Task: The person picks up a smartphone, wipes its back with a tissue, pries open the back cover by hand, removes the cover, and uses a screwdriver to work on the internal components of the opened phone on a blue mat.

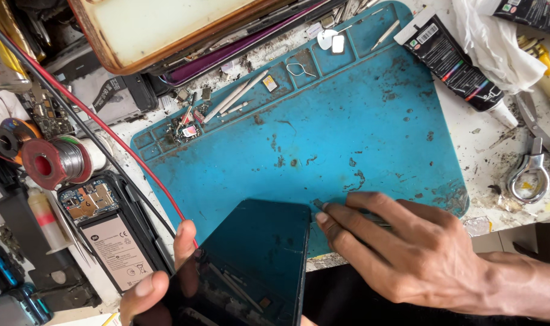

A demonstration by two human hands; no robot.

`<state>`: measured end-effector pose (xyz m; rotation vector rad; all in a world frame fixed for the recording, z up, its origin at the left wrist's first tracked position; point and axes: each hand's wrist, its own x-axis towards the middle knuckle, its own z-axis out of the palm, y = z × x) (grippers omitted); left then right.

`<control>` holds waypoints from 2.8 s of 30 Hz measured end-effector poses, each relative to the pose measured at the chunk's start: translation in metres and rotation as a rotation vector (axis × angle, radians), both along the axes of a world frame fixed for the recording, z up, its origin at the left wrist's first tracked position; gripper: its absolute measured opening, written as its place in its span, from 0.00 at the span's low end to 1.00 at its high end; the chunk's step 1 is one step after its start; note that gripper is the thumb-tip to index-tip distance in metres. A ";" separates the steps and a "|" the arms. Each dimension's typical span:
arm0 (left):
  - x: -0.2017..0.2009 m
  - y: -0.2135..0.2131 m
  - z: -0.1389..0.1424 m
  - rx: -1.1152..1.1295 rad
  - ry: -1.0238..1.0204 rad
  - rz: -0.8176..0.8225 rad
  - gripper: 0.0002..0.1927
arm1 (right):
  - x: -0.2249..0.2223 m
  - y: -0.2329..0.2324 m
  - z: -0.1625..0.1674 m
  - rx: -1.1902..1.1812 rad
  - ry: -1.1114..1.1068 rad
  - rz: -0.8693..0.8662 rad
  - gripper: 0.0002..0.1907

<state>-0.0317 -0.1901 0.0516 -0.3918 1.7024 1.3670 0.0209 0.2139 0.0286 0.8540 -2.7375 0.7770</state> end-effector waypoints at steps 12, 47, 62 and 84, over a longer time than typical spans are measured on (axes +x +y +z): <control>0.017 0.141 0.035 0.242 0.643 0.397 0.24 | 0.004 0.000 0.013 0.136 -0.070 -0.030 0.20; 0.055 0.184 0.011 -0.141 1.611 0.029 0.38 | 0.031 0.004 -0.002 -0.838 -0.084 -0.203 0.09; 0.094 0.199 0.014 -0.219 1.574 -0.145 0.22 | 0.075 0.025 -0.002 -0.965 -0.010 0.125 0.13; 0.093 0.176 -0.018 -0.001 1.384 -0.115 0.18 | 0.108 0.056 -0.001 -0.602 -0.364 0.076 0.20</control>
